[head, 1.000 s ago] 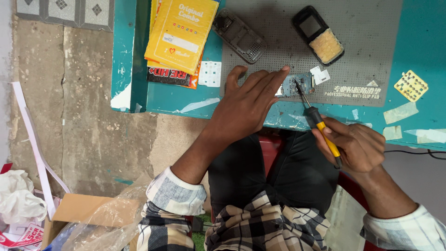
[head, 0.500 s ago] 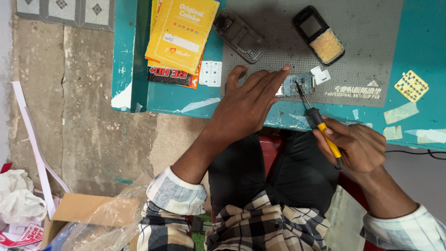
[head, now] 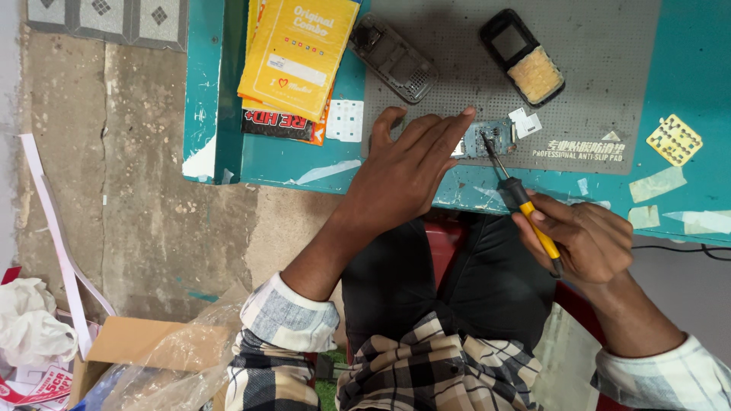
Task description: The person uses a soldering iron to work on a small circuit board placed on a workbench. They hold the board steady with one hand while applying the soldering iron with the other, focusing on specific points on the board.
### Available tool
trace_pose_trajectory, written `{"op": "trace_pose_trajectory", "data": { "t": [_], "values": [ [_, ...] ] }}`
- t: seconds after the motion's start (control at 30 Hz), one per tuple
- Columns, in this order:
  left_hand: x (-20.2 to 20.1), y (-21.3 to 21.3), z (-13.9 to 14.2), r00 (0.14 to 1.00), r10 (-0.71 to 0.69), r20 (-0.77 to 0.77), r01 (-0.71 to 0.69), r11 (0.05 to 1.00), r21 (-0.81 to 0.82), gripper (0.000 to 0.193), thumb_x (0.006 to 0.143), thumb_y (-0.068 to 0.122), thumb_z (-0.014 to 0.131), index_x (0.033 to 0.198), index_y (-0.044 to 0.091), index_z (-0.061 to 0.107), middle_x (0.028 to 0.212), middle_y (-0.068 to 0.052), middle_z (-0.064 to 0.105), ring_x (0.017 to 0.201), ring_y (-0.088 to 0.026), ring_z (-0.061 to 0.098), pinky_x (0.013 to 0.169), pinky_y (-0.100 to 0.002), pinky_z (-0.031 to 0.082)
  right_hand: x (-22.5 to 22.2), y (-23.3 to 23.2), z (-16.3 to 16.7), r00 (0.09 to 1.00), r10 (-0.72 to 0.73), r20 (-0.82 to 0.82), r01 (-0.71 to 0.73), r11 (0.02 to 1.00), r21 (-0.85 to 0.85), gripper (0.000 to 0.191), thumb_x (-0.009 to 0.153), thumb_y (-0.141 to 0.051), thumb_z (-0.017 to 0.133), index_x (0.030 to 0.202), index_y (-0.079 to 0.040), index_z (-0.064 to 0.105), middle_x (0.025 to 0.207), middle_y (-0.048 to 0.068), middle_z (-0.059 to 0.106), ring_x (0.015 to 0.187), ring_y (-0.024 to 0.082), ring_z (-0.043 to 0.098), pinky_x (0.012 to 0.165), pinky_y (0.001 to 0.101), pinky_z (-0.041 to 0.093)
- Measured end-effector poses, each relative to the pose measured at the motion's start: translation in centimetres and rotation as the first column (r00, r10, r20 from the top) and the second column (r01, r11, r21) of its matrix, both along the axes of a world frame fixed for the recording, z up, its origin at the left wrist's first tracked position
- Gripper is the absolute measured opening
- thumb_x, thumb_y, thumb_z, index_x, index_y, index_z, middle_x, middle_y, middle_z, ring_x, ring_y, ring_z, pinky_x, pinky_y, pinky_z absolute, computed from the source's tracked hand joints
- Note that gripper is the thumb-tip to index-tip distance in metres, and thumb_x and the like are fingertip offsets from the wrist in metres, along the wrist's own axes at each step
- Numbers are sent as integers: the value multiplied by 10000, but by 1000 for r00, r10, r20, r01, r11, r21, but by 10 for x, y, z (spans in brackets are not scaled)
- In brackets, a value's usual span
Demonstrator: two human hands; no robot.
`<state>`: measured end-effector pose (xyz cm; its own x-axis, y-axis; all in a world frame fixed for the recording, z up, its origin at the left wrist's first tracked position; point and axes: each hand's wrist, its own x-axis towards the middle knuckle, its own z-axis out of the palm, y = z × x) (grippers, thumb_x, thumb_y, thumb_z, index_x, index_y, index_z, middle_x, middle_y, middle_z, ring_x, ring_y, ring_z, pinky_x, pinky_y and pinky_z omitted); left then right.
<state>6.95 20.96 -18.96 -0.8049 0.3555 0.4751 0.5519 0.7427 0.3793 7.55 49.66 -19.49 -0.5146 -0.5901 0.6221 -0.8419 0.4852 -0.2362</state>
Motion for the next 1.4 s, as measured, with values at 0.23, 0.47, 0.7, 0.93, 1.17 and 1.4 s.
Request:
{"op": "trace_pose_trajectory", "data": {
  "t": [0.23,0.47,0.7,0.93,1.17,1.4],
  "values": [
    [0,0,1,1000,-1,-1,1,1000,2,610,1081,204,651,1587,22,364,1367,-87,633,1293,-222,566,1162,-536,334,-2,0,0,1000,7,-6,-7,1000,-5,315,878,-38,907,865,-2,594,955,231,772,649,217,724,526,302,510],
    [0,0,1,1000,2,-12,-2,1000,-3,606,1084,208,652,1584,18,368,1362,-91,633,1291,-224,566,1163,-535,333,-2,1,-2,1000,-4,-10,4,1000,-11,319,870,-26,914,860,-3,596,957,232,775,641,219,719,522,304,509],
    [0,1,-1,1000,2,-19,-2,1000,-8,605,1081,204,658,1581,17,375,1346,-93,636,1283,-225,571,1154,-534,338,1,4,-4,1000,-2,0,2,1000,-18,333,873,-32,916,873,-4,585,957,225,770,648,218,716,530,308,509],
    [2,1,-1,1000,1,-24,-1,1000,-7,609,1081,209,657,1583,18,371,1347,-98,636,1281,-229,573,1152,-536,343,3,4,-5,1000,-11,15,12,1000,-1,325,873,-30,912,871,-8,589,959,227,775,638,202,711,527,301,507],
    [0,-1,3,1000,0,-14,0,1000,0,608,1079,206,650,1581,8,371,1351,-106,638,1278,-236,576,1151,-530,340,1,-1,2,999,-28,17,28,1000,-9,318,873,-14,903,874,-6,585,969,229,775,639,205,708,535,311,512],
    [-1,-2,6,1000,-2,-6,2,1000,5,593,1071,207,639,1569,7,388,1345,-105,641,1266,-235,581,1142,-528,335,-1,-6,5,999,-35,3,35,999,-3,326,855,-27,905,867,-10,580,956,217,774,638,209,716,528,311,519]
  ]
}}
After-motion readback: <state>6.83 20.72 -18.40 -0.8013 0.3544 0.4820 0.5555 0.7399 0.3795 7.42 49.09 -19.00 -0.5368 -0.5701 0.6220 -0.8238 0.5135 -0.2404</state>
